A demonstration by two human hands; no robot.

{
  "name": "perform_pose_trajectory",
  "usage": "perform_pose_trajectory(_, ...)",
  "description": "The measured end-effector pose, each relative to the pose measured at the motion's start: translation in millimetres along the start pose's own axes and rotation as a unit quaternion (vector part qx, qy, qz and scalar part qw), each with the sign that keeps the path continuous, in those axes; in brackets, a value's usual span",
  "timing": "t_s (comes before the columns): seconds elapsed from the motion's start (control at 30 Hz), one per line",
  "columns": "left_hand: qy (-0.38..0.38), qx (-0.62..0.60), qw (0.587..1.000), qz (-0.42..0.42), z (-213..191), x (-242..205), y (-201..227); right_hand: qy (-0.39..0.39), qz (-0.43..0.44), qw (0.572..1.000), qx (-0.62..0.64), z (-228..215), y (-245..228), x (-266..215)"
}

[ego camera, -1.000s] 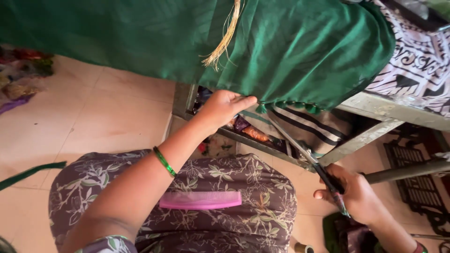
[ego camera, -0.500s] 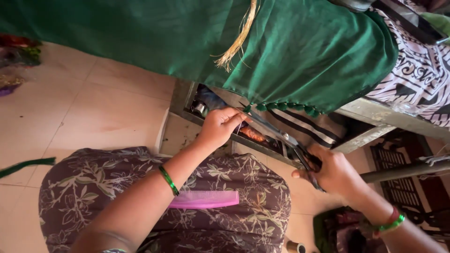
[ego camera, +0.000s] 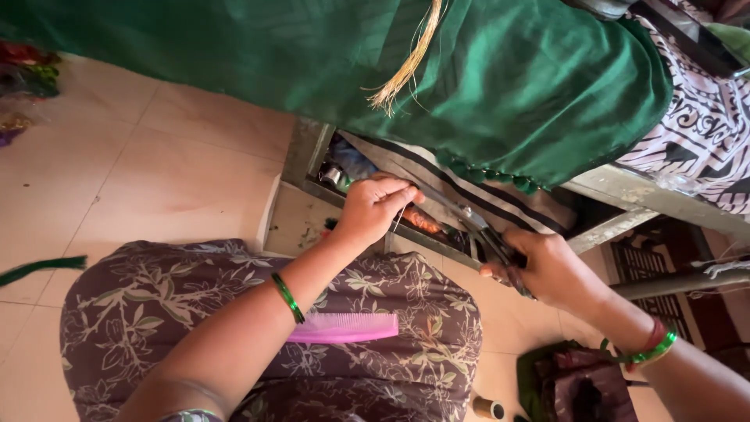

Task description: Attaching decorative tassels to the edge of a green fabric using a needle and thread.

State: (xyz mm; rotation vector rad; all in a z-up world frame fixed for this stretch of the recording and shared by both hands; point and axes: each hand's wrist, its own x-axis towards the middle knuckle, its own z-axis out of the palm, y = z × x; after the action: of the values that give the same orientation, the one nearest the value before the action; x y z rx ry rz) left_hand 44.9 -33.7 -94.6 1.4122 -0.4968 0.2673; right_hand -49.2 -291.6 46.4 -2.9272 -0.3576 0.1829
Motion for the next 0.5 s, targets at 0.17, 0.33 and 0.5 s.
perform_pose_trajectory(0.17, -0.029, -0.011, 0.999, -0.042, -23.8, -11.4, -33.2, 0.01, -0.016, 0.999, 0.034, 41.2, 18.9, -27.8)
perform_pose_trajectory(0.33, -0.045, 0.102, 0.989, -0.098, -77.0, -57.0, -88.8, -0.186, 0.109, 0.975, 0.061, 123.6, 28.4, -69.8)
perform_pose_trajectory(0.5, 0.061, 0.097, 0.982, -0.148, -85.4, -91.5, -147.6, -0.197, -0.111, 0.953, 0.202, 244.9, 82.2, -55.7)
